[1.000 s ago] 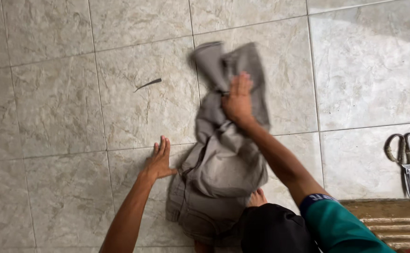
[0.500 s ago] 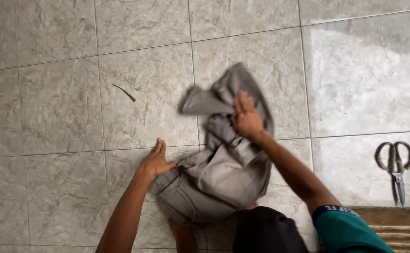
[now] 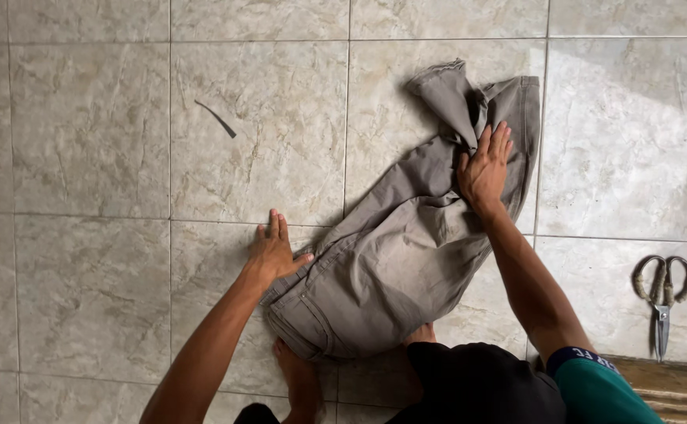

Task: The person carries a pair of gray pants across a tiled porch, wets them at an outdoor tap next to a washing machine, then kneels on the floor and repeatedly scrubs and rubs the wet fabric against the tiles by hand.

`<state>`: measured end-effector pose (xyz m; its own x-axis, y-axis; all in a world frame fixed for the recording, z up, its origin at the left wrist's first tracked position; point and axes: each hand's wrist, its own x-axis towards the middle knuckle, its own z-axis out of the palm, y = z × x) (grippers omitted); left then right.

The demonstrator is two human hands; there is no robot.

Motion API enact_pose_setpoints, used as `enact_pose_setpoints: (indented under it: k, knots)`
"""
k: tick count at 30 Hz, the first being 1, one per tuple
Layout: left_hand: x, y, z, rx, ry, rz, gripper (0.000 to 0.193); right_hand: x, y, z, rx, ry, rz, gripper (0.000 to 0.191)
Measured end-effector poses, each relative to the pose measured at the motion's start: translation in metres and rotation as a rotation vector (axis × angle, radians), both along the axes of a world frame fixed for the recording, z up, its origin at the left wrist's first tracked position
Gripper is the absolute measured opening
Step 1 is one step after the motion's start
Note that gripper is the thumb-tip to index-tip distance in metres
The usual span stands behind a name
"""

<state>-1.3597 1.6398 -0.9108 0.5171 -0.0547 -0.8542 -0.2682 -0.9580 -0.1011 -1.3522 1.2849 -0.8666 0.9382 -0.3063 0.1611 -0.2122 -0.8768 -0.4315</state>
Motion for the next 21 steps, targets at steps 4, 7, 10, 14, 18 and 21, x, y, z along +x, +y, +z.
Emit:
enact_pose_setpoints:
  k: [4,7,10,14,18,21]
  knots:
    - [0.005,-0.004,-0.002,0.041,0.042,-0.014,0.145,0.005,0.034,0.017,0.039,-0.003,-0.007,0.075]
    - [0.003,-0.011,-0.001,0.064,0.031,-0.034,0.154,0.007,0.066,0.028,0.046,-0.046,0.095,0.076]
    - [0.002,-0.015,0.001,0.091,0.018,-0.041,0.158,0.005,0.092,0.040,0.060,0.000,0.209,0.077]
    - [0.004,-0.020,0.007,0.095,0.058,-0.026,0.158,-0.005,0.108,0.051,0.037,0.050,0.312,0.081]
    - [0.011,-0.026,0.013,0.113,0.121,-0.018,0.153,-0.016,0.111,0.060,0.088,0.033,0.400,0.081]
    - [0.016,-0.030,0.020,0.035,0.133,-0.145,0.147,-0.021,0.111,0.062,0.074,0.041,0.400,0.081]
